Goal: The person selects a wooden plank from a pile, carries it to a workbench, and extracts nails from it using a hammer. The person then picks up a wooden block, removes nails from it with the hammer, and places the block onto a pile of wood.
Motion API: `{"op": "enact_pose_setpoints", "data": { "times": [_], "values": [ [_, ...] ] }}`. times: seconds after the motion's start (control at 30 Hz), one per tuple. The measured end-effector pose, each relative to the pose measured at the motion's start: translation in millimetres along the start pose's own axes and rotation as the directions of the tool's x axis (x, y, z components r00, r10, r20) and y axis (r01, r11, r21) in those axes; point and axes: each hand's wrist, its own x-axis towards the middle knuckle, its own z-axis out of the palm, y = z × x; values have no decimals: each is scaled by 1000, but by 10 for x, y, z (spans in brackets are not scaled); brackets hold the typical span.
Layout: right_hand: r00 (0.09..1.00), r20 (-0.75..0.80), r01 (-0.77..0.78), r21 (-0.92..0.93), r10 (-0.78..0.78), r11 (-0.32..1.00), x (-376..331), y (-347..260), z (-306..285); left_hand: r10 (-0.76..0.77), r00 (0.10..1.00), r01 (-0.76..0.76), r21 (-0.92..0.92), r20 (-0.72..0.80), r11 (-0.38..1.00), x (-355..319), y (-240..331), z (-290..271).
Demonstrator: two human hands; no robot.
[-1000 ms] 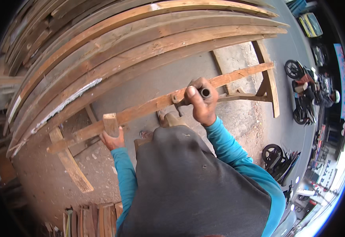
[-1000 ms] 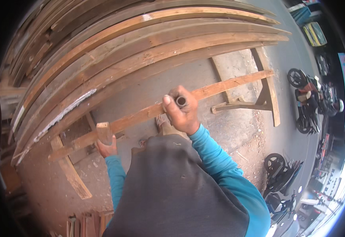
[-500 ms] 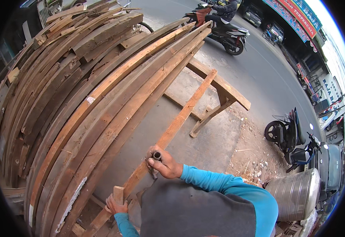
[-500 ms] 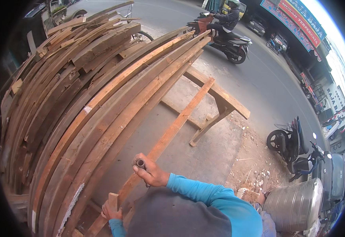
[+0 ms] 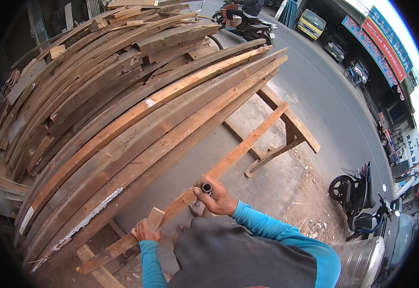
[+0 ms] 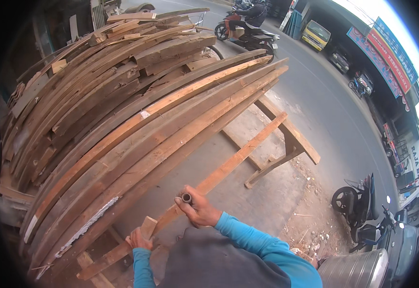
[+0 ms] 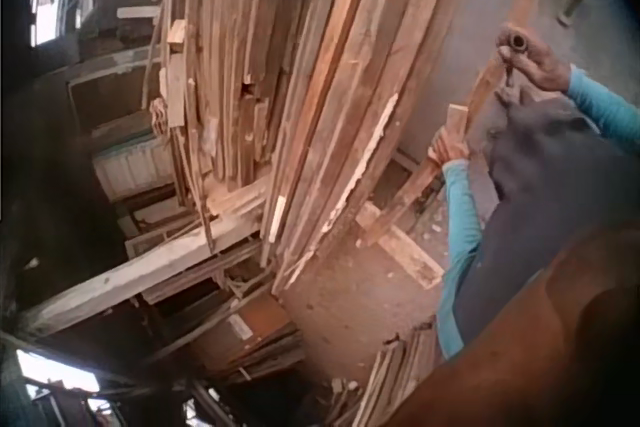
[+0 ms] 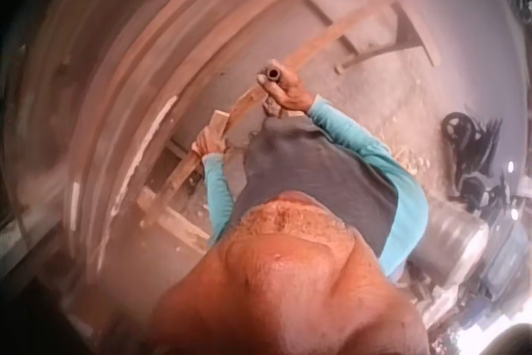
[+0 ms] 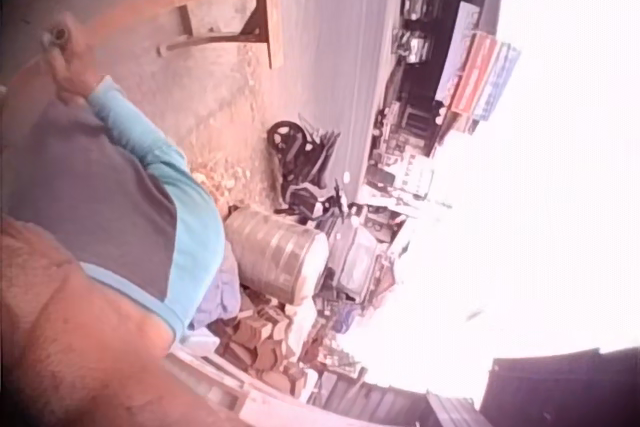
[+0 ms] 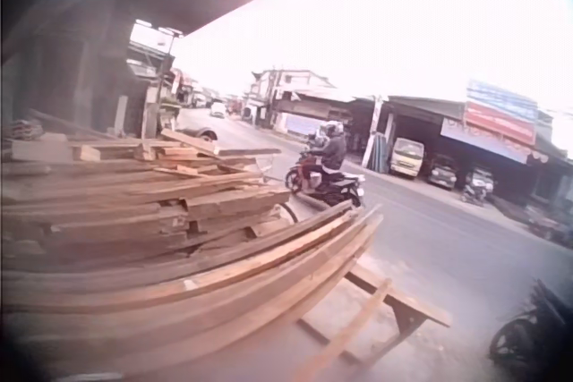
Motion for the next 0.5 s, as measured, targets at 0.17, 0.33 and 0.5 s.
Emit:
{"op": "enact_pose_setpoints", "data": {
  "times": [0.17,0.33,0.5],
  "values": [
    [981,-145,121,-45,-126,992,68,87,6,-91,995,90,18,35,996,-22,-310,-53],
    [989,-58,123,-199,-137,972,323,88,-172,-179,983,177,53,40,983,134,-240,-43],
    [981,191,63,-148,-34,987,397,75,-450,-228,973,226,45,45,973,66,-58,40]
  ]
}}
